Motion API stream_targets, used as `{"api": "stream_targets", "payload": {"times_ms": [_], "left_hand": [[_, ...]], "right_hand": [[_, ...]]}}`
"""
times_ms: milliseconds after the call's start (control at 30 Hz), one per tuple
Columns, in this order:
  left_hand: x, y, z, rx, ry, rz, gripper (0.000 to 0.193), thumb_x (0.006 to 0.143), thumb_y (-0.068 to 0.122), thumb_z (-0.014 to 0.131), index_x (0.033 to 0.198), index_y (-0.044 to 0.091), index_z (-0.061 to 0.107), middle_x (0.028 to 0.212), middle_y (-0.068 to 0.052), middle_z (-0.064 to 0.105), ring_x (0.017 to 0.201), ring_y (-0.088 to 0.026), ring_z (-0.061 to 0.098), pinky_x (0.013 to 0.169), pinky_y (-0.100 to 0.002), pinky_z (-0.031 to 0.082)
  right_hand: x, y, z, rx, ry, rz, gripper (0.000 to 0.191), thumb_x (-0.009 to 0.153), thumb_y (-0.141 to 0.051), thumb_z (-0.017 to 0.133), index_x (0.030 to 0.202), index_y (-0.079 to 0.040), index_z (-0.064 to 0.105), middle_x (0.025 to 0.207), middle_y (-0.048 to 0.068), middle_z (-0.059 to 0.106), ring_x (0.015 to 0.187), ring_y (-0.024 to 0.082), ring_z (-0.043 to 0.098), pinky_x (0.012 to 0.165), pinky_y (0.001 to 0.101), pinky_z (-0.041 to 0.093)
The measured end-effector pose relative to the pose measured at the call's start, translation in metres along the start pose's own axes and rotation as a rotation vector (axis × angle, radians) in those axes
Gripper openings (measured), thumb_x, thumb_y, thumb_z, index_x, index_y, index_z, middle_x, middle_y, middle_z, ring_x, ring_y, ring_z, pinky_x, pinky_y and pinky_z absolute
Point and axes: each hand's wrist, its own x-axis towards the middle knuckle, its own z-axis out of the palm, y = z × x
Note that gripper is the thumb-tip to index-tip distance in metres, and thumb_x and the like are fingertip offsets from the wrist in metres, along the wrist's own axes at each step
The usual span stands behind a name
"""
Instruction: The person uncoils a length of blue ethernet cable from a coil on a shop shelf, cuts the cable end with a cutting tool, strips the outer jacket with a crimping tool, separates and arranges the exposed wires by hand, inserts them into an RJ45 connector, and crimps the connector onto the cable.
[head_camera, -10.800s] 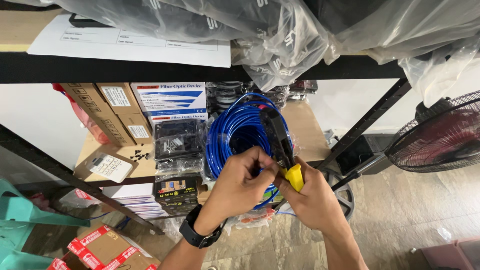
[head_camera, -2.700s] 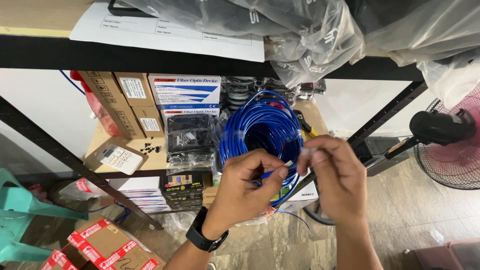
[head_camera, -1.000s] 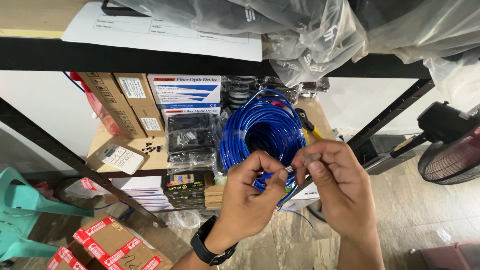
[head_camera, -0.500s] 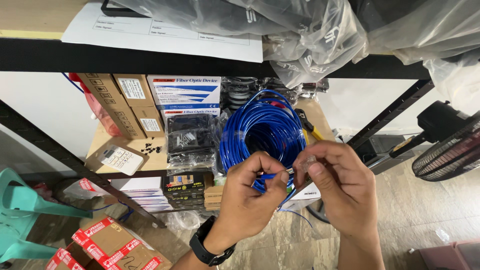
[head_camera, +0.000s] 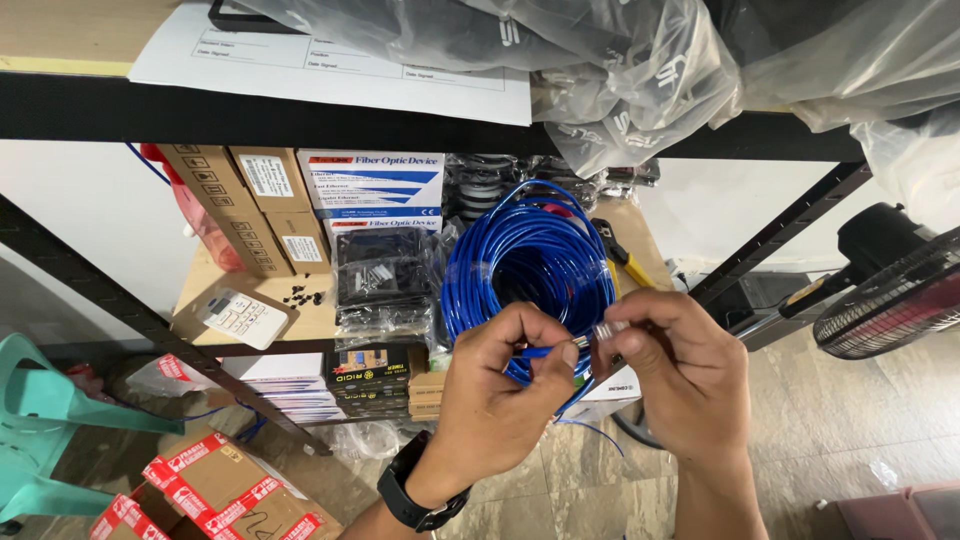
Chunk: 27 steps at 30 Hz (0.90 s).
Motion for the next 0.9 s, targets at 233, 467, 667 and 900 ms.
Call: {"api": "stream_targets", "payload": {"times_ms": [233, 467, 667, 900], "left_hand": [[-0.001, 0.0, 0.001, -0.034, -0.005, -0.007, 0.006, 0.093, -0.001, 0.069, 0.092, 0.0, 0.063, 0.078, 0.004, 0.059, 0.069, -0.002, 0.046, 0.06, -0.021, 0.041], [0.0, -0.001, 0.001, -0.037, -0.006, -0.006, 0.006, 0.093, -0.001, 0.069, 0.091, 0.0, 0.063, 0.078, 0.004, 0.059, 0.068, -0.002, 0.046, 0.059, -0.021, 0.041], [0.0, -0.001, 0.001, -0.015, -0.006, 0.012, 0.006, 0.093, -0.001, 0.069, 0.091, 0.0, 0.063, 0.077, 0.004, 0.06, 0.068, -0.002, 0.047, 0.059, -0.021, 0.041], [0.001, -0.002, 0.002, -0.012, -0.008, 0.039, 0.006, 0.092, -0.002, 0.069, 0.091, 0.0, 0.063, 0.079, 0.003, 0.062, 0.068, -0.002, 0.049, 0.06, -0.021, 0.043]], "right_hand": [[0.0, -0.01, 0.0, 0.027, -0.063, -0.015, 0.014, 0.1, 0.006, 0.059, 0.114, 0.007, 0.062, 0.1, 0.014, 0.068, 0.087, 0.017, 0.067, 0.078, 0.03, 0.057], [0.001, -0.013, 0.0, -0.02, -0.06, -0.01, 0.015, 0.1, 0.007, 0.058, 0.114, 0.008, 0.063, 0.1, 0.014, 0.068, 0.088, 0.015, 0.065, 0.08, 0.0277, 0.055], [-0.001, -0.013, -0.001, -0.044, -0.049, -0.009, 0.016, 0.1, 0.005, 0.059, 0.114, 0.008, 0.063, 0.1, 0.013, 0.068, 0.087, 0.014, 0.066, 0.079, 0.0272, 0.055], [-0.004, -0.011, -0.001, -0.047, -0.002, 0.059, 0.019, 0.098, 0.004, 0.062, 0.116, 0.007, 0.064, 0.1, 0.011, 0.07, 0.087, 0.013, 0.068, 0.078, 0.0263, 0.057]]}}
